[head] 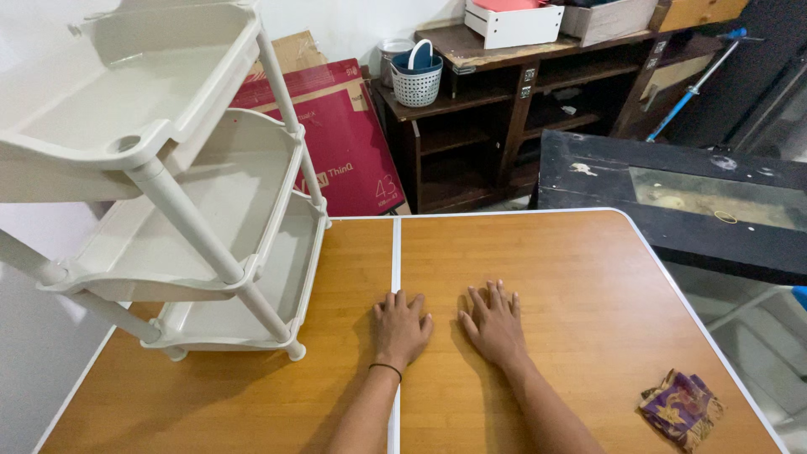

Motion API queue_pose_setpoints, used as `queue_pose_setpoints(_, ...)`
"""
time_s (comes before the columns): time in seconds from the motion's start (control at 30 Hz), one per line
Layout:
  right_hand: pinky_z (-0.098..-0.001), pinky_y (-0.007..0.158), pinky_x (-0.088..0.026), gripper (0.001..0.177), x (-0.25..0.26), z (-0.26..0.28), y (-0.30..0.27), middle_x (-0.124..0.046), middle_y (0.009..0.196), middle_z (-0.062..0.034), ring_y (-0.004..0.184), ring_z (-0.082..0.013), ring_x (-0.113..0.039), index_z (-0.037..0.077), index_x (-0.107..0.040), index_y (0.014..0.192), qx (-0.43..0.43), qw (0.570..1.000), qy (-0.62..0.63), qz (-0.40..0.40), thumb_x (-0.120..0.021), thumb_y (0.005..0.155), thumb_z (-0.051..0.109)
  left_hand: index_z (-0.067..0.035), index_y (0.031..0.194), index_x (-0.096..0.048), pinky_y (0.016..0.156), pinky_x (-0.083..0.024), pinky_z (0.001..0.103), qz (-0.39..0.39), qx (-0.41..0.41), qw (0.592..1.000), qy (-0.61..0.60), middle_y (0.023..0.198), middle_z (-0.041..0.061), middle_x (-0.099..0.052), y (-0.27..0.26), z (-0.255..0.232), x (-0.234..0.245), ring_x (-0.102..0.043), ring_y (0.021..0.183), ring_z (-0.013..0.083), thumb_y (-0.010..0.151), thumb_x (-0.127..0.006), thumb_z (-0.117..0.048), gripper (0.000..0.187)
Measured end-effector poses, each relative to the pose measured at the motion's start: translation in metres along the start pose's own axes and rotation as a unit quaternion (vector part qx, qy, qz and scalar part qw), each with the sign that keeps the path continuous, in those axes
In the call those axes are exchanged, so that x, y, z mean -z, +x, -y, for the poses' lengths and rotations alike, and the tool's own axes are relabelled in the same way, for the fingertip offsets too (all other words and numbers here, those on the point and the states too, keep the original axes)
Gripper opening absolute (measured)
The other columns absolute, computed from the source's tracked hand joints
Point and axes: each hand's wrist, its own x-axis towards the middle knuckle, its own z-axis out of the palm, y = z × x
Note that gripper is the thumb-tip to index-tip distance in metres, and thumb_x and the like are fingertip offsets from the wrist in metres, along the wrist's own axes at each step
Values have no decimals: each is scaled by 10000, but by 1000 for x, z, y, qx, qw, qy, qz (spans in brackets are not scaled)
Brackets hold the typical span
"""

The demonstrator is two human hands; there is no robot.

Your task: The person disassembles a white plastic three-tier rolling cart on a wooden table. They remove the shelves and connecting rods one by one, placing them on the table. The person then removes the wheels from the base and stacks the shelves together.

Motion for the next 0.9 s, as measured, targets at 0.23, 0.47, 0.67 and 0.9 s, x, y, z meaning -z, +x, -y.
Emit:
queue_pose_setpoints(0.23, -610, 1209, -90, 680, 12, -1, 9, -279, 1629, -182, 1540, -356, -157, 218, -408, 1532, -15, 999, 38, 7, -490, 962, 578, -164, 1368, -570, 1100, -324, 596, -36, -34, 998, -25, 1429, 180, -471, 2, 5, 6, -383, 1369, 358, 950, -558, -364, 463)
queue_pose_setpoints(0.47, -613, 1199, -121, 690, 56, 0, 56, -298, 1612, -200, 1535, -380, -168, 211, -416, 1540, 47, 998, 21, -23, -494, 969, 592, -156, 1416, -558, 1152, -254, 633, -128, -61, 990, 2, 1544, 226, -391, 44, 18, 35, -271, 1490, 392, 953, -583, -344, 500)
queue_pose_setpoints(0.67, -568, 1213, -136, 661, 93, 18, 74, -302, 1618, -200, 1534, -365, -183, 189, -438, 1527, 84, 996, 24, -27, -483, 983, 561, -182, 1407, -577, 1174, -246, 615, -143, -85, 986, -17, 1544, 207, -393, 57, 6, 67, -259, 1506, 375, 929, -605, -340, 505)
queue_pose_setpoints(0.9, -518, 1226, -139, 639, 98, 26, 69, -307, 1618, -164, 1547, -343, -145, 184, -420, 1527, 131, 991, -25, 4, -439, 1006, 553, -136, 1347, -618, 1220, -92, 625, -159, -116, 979, 48, 1538, 250, -394, 39, 15, 86, -231, 1516, 359, 913, -617, -337, 479)
